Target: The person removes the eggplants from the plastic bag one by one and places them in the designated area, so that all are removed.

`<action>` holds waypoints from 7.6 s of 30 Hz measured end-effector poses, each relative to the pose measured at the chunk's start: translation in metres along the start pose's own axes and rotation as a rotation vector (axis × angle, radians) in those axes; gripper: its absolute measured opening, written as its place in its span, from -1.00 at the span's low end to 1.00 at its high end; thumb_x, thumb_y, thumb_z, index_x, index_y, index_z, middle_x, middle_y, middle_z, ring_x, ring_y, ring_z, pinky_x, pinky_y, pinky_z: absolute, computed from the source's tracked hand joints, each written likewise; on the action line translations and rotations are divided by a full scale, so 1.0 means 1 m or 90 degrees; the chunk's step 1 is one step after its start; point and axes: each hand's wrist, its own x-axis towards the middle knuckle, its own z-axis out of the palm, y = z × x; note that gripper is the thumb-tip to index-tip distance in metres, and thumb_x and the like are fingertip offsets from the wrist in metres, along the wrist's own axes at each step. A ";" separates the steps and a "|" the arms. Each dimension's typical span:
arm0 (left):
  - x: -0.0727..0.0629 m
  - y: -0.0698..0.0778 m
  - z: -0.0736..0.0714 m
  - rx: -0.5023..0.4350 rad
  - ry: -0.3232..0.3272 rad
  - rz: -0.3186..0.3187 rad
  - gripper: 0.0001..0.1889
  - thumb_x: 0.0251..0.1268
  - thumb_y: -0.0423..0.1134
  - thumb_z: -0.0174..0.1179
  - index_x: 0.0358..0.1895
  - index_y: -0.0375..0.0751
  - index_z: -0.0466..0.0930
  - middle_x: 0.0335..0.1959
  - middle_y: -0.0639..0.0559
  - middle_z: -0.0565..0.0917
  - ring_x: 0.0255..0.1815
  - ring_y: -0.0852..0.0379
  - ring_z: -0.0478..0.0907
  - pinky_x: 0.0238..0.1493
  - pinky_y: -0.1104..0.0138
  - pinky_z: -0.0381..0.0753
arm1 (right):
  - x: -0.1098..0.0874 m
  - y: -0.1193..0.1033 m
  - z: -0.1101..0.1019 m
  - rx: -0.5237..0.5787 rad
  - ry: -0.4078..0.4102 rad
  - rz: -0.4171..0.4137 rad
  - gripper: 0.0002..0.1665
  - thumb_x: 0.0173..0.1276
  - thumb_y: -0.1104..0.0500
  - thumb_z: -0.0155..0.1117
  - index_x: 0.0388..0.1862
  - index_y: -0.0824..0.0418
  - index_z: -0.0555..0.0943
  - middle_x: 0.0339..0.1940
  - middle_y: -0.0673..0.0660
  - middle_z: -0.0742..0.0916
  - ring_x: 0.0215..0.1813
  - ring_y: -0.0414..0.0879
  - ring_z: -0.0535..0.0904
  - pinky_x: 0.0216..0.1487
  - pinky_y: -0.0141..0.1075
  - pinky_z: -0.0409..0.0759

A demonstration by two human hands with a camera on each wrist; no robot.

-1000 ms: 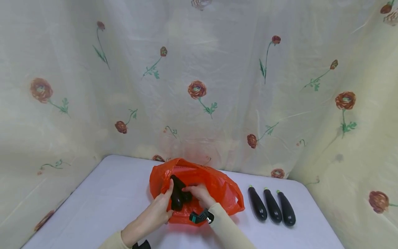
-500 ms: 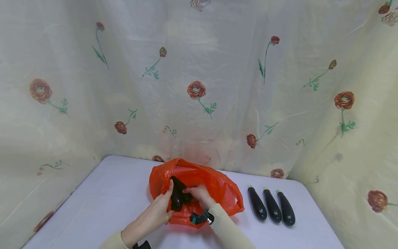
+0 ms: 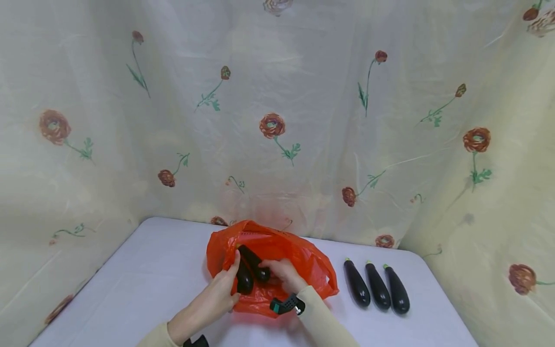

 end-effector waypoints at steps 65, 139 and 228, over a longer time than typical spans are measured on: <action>0.003 0.000 0.001 -0.002 0.006 -0.039 0.05 0.12 -0.57 0.25 0.52 -0.38 -0.38 -0.39 -0.14 0.46 -0.64 0.19 0.43 -0.58 0.42 0.52 | -0.068 -0.013 -0.024 0.114 -0.120 0.101 -0.72 0.29 0.11 0.26 -0.13 0.26 0.71 0.05 0.20 0.63 -0.12 -0.03 0.62 0.10 -0.16 0.62; 0.000 0.001 0.000 -0.004 0.008 -0.021 0.07 0.13 -0.57 0.24 0.51 -0.38 -0.44 -0.49 -0.05 0.38 -0.71 0.20 0.41 -0.61 0.43 0.46 | -0.136 -0.048 -0.137 0.101 -0.129 0.015 -0.21 0.39 0.06 0.21 0.40 0.48 0.17 0.07 0.16 0.64 -0.02 -0.04 0.63 0.14 -0.21 0.59; 0.001 0.002 0.000 -0.026 -0.005 -0.052 0.06 0.16 -0.54 0.24 0.52 -0.32 -0.42 -0.44 -0.08 0.40 -0.72 0.18 0.42 -0.60 0.38 0.52 | -0.138 0.041 -0.336 0.218 0.136 0.062 -0.46 0.41 0.14 0.16 0.19 0.37 0.20 -0.27 0.00 0.64 -0.18 -0.24 0.62 -0.01 -0.33 0.63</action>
